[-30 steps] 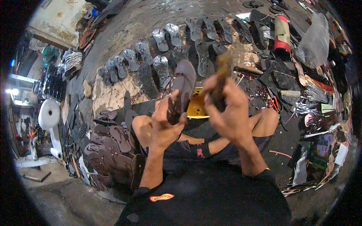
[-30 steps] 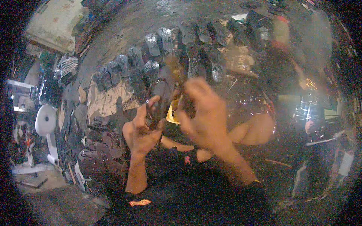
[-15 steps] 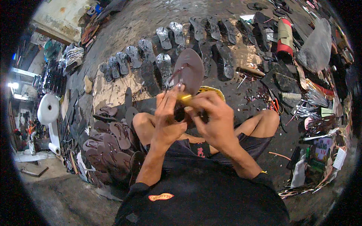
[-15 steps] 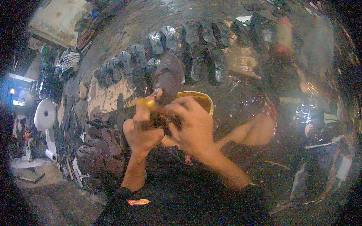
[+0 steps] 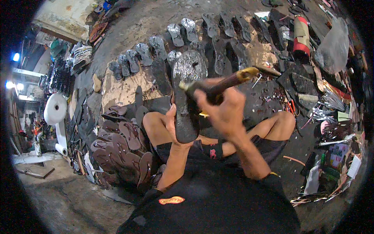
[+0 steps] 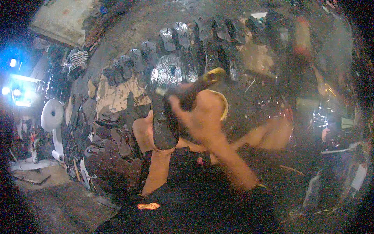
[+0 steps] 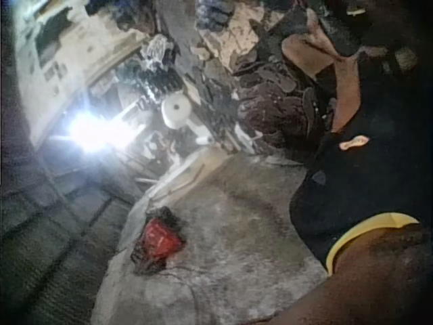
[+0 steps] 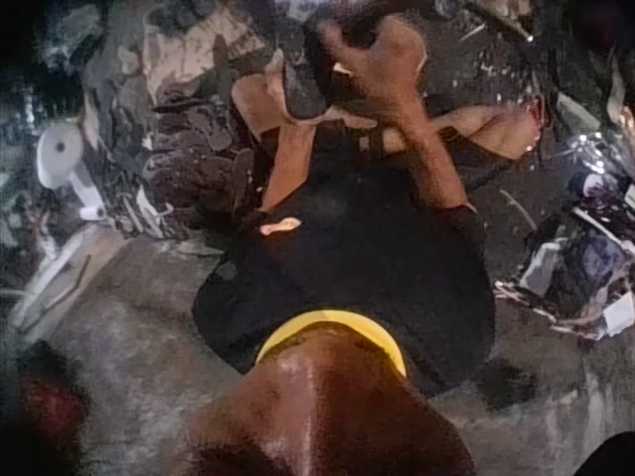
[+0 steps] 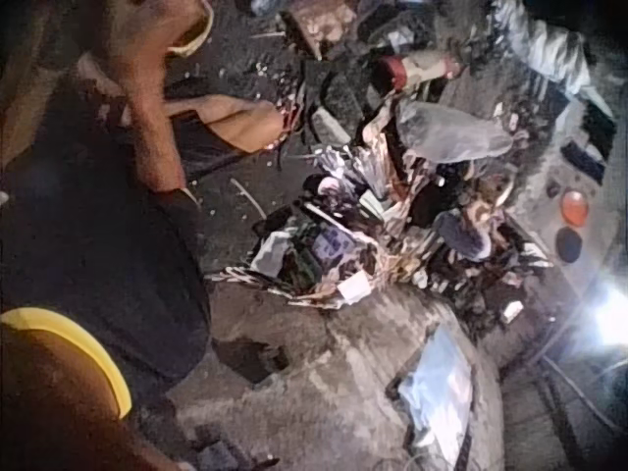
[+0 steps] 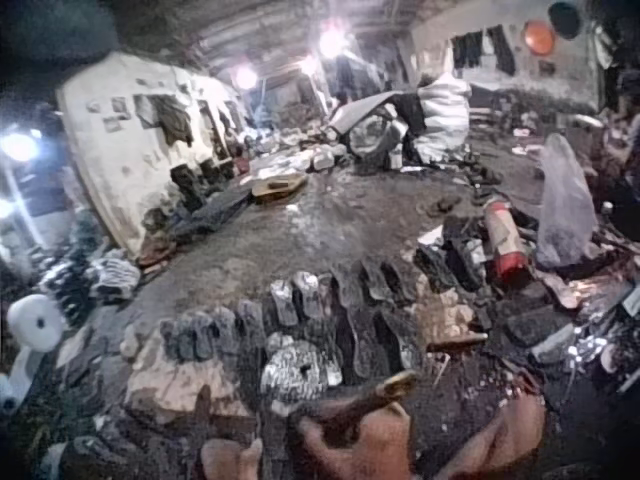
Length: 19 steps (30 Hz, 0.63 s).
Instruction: The person sits on the floor and applies a dark adhesive to the soles of multiple sandals using a brush. They repeatedly dip the brush into a container of glue and coat each sandal sole before placing it on the floor.
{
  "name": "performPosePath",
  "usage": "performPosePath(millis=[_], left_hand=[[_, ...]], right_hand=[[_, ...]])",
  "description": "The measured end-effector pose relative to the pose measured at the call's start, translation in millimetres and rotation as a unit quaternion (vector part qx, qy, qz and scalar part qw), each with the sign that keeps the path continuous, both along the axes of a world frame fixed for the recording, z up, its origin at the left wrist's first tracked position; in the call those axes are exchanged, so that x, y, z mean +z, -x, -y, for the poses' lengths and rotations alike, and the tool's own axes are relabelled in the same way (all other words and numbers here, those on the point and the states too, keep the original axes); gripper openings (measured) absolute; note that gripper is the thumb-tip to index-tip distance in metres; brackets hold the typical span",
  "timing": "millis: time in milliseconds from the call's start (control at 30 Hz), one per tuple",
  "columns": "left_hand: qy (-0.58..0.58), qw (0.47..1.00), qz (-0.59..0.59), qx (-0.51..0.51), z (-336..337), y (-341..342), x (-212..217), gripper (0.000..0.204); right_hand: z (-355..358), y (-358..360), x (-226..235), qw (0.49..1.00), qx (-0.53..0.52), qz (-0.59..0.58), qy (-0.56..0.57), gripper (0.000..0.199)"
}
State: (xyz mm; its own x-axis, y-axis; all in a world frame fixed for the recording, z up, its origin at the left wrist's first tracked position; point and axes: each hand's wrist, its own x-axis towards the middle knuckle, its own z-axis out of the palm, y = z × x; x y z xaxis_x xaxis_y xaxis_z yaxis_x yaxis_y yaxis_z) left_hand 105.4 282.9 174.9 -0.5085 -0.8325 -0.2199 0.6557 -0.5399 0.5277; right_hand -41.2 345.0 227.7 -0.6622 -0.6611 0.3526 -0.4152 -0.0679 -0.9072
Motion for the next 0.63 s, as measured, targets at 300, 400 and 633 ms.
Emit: performPosePath(millis=[300,400,633], left_hand=[[0.11,0.978,0.174,-0.016,31.1,-4.7,1.1,0.047],[-0.007,0.986,-0.114,-0.122,20.9,-7.9,-6.4,0.048],[0.018,0.929,-0.232,-0.288,18.4,-10.3,-7.0,0.056]], right_hand=[[-82.6,-37.5,0.6,0.969,0.227,-0.094,-0.014,0.028],[-48.9,7.0,-7.7,0.999,0.005,0.036,0.006,0.028],[-2.5,86.0,9.2,0.993,-0.072,0.09,0.027,0.035]])
